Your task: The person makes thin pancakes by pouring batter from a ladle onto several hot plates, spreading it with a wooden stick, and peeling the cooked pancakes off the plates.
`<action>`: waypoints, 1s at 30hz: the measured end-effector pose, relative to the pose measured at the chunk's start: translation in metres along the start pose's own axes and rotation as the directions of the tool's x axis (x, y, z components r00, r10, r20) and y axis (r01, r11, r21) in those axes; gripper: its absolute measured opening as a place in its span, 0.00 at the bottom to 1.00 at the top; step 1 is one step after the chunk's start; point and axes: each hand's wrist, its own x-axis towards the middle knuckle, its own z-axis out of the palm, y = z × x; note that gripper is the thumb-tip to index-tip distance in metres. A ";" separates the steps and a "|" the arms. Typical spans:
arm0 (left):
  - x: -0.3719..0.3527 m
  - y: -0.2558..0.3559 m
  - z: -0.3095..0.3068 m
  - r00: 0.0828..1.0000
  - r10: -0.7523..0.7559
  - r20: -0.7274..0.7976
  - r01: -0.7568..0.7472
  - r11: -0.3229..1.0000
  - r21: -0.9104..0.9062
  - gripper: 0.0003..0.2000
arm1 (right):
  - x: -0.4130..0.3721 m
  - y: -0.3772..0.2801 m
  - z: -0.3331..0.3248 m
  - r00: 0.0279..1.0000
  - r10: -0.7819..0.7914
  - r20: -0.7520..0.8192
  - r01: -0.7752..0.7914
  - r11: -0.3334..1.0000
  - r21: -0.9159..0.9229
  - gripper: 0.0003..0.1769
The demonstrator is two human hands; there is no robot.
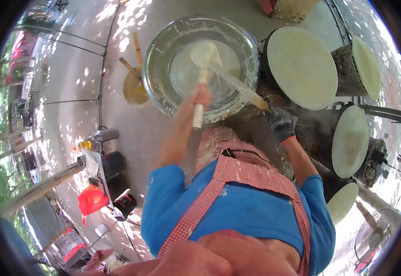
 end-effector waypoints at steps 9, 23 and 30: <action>-0.208 0.031 0.219 0.729 0.445 0.521 -0.677 0.354 0.645 0.06 | 0.041 -0.044 -0.191 0.622 -0.182 -0.762 0.490 0.849 0.198 0.17; -0.136 0.028 0.041 0.994 0.001 0.111 -0.037 0.948 0.316 0.06 | -0.030 0.010 0.014 0.926 -0.167 -0.337 0.342 0.749 0.568 0.11; -0.117 0.017 0.032 0.961 -0.082 0.264 -0.123 0.728 0.675 0.07 | -0.065 0.002 0.043 0.916 0.227 -0.332 0.345 -0.023 0.938 0.13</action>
